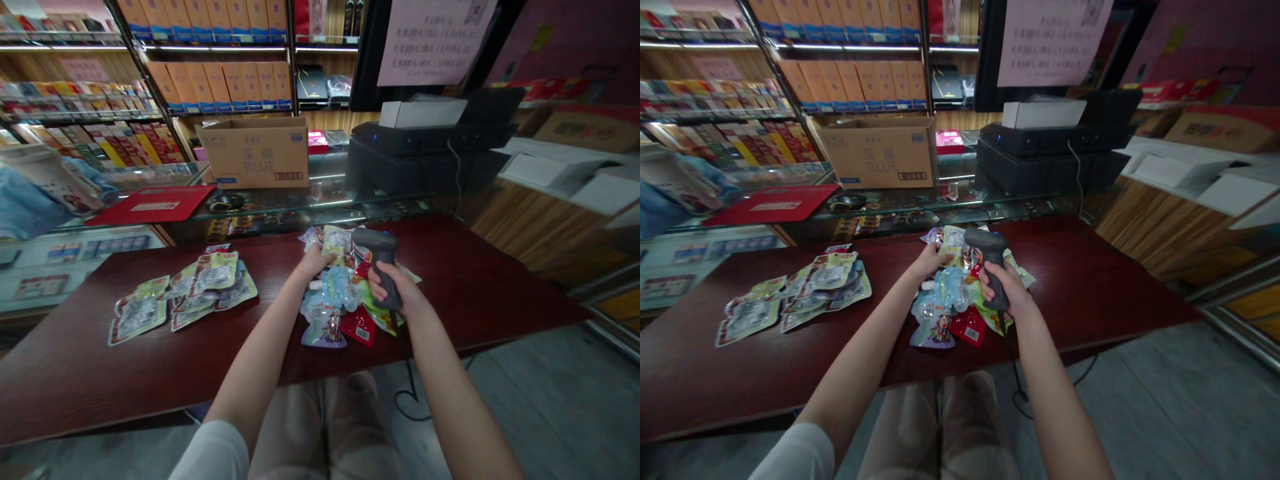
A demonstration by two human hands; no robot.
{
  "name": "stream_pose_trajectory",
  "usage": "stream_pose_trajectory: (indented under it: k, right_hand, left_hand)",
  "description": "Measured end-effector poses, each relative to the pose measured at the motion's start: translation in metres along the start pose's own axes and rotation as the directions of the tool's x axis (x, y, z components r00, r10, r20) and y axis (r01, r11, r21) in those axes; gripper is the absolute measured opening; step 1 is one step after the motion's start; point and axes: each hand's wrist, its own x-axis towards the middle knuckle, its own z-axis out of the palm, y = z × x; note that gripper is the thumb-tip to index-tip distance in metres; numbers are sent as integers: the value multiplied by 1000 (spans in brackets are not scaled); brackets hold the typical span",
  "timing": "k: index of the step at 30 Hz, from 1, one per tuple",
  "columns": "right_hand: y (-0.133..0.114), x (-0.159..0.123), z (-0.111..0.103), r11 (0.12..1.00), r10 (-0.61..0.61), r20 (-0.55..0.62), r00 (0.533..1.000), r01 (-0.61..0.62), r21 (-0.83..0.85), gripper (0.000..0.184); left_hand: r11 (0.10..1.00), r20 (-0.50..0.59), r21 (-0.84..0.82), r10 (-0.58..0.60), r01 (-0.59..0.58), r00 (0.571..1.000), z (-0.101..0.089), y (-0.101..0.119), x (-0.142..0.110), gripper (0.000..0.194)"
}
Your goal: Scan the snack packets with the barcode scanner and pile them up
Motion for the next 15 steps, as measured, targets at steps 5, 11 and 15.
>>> stream_pose_trajectory:
  k: [5, 11, 15]
  right_hand:
    - [1, 0, 0, 1000, 1, -11, 1000, -1, -3, 31]
    - [0, -2, 2, 1000, -19, -11, 1000, 19, 8, 33]
    - [-1, -4, 4, 999, -53, -8, 999, 53, -9, 34]
  left_hand:
    - [988, -66, -109, 106, -113, 992, -9, 9, 0, 29]
    - [872, -191, -440, 141, -213, 971, -28, 27, -5, 37]
    - [761, -131, -629, 98, -159, 987, -41, 39, -14, 44]
